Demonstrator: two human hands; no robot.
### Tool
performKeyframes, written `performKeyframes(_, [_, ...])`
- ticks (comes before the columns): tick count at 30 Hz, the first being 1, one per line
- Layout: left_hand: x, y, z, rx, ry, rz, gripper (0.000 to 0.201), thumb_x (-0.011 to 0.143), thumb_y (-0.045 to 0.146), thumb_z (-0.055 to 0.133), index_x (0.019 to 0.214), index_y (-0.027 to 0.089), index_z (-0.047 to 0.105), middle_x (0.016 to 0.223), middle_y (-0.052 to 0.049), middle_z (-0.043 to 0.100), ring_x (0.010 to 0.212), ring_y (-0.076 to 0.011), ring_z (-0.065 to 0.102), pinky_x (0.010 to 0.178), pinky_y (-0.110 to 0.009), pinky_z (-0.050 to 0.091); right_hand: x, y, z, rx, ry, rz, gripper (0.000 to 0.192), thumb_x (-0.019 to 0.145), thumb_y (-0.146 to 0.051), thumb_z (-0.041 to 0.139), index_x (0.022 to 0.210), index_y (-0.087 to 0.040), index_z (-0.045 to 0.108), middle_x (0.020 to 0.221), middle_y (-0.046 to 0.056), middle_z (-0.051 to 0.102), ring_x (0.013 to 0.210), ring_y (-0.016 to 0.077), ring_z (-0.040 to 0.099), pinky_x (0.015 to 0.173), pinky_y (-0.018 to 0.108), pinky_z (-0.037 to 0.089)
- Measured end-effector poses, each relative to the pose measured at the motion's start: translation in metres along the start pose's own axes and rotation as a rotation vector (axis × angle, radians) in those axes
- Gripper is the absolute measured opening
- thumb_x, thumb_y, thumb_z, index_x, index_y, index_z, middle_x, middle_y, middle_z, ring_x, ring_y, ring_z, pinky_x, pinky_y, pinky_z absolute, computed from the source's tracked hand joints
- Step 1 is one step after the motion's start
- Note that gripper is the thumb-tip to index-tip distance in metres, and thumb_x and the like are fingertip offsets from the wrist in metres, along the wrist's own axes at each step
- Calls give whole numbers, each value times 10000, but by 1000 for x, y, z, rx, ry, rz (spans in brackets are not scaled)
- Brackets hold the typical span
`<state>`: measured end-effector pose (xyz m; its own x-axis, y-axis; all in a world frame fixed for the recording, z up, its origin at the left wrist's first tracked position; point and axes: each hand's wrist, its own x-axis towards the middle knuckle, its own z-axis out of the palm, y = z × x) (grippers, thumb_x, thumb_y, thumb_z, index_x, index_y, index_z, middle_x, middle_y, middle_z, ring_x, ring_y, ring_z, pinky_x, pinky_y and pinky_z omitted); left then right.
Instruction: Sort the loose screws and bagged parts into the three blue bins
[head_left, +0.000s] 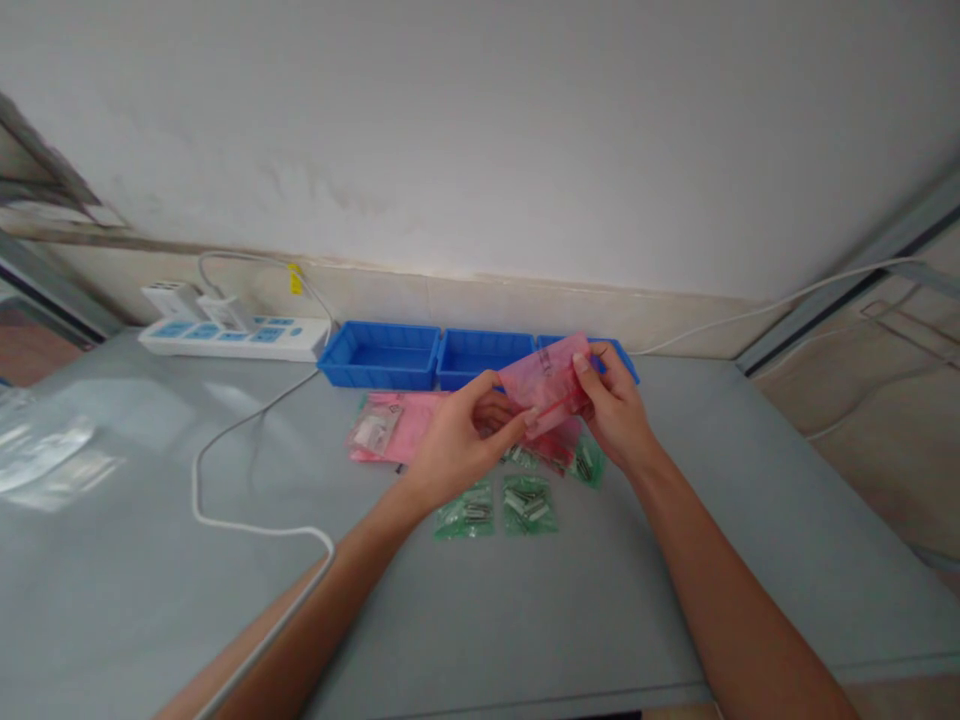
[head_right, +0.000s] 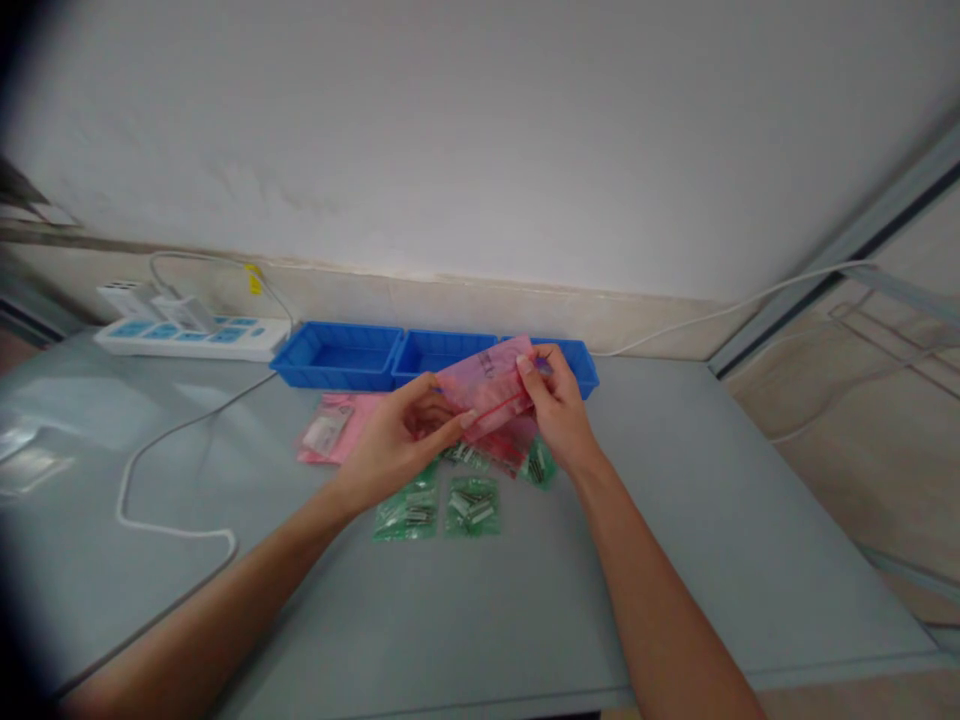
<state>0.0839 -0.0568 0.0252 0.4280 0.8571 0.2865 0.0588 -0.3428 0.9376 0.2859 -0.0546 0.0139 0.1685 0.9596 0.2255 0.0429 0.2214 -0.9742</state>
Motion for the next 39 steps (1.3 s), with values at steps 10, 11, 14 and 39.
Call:
performKeyframes(10, [4, -10, 5, -38, 205, -49, 391, 922, 439, 668, 1202, 171, 616, 926, -54, 765, 760, -177, 741, 664, -280, 621, 3, -3, -7, 2, 45, -30, 819, 698, -502, 858, 1370, -274, 449, 797, -7, 725, 696, 235, 730, 698, 390, 635])
performKeyframes(11, [4, -10, 4, 47, 212, -2, 363, 952, 400, 629, 1235, 173, 621, 986, -67, 766, 806, -180, 743, 713, -298, 629, 5, -1, -10, -25, 127, -75, 820, 731, -488, 833, 1401, -267, 416, 788, -3, 729, 696, 241, 736, 725, 403, 635])
performKeyframes(14, [1, -11, 4, 438, 163, 204, 250, 987, 275, 555, 1187, 190, 680, 1140, -86, 745, 1011, -213, 711, 937, -392, 601, 10, 4, -21, -179, 373, -208, 731, 814, -449, 747, 1420, -223, 405, 848, 49, 755, 732, 260, 752, 751, 411, 619])
performKeyframes(39, [-2, -24, 24, 1085, -60, 293, 286, 995, 277, 530, 1212, 163, 678, 1453, -186, 560, 1186, -360, 635, 1017, -576, 532, 7, 27, -28, -1208, 220, -353, 398, 1023, -459, 494, 947, -208, 794, 1027, 123, 790, 1354, 395, 455, 1105, 578, 333])
